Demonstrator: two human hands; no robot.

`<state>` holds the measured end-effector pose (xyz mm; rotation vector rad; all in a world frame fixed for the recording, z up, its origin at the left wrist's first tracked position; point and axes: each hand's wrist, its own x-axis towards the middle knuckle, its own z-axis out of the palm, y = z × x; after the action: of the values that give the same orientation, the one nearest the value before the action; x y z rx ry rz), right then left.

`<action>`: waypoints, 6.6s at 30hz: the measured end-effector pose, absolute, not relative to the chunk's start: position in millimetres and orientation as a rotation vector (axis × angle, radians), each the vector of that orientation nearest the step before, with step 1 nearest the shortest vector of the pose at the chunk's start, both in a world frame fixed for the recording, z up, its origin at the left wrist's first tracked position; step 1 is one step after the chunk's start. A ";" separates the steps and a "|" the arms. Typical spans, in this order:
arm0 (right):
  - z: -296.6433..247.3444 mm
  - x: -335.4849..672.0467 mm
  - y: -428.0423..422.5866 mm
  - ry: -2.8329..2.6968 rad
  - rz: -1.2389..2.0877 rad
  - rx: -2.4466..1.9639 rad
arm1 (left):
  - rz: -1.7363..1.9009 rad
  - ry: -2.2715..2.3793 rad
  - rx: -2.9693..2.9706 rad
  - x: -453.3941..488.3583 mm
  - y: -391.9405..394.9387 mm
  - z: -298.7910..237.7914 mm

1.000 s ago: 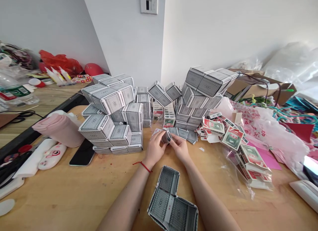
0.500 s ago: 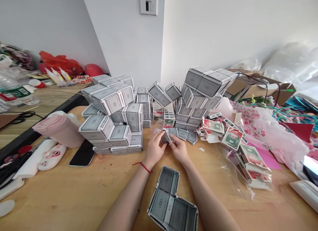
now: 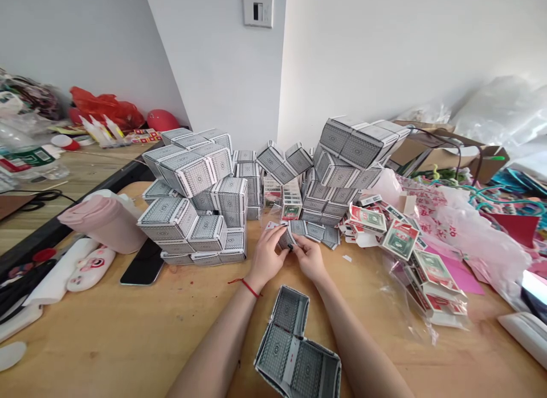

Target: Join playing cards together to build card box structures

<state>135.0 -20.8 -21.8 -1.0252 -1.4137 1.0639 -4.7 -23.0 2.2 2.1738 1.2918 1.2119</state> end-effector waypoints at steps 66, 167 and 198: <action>-20.5 132.9 -19.7 -1.317 0.857 -1.414 | 1.396 1.662 1.906 6.1 -25.9 -4.9; -13.0 137.7 -16.1 -1.029 0.914 -1.066 | 1.366 1.260 2.294 4.2 -37.9 13.4; -16.6 136.7 -15.1 -0.932 1.144 -1.142 | 1.211 1.247 1.459 1.8 -18.4 -3.5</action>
<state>136.7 -15.1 -16.6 -1.1418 -0.9320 1.1441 1.8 -18.4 -3.5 1.4593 1.2471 1.2115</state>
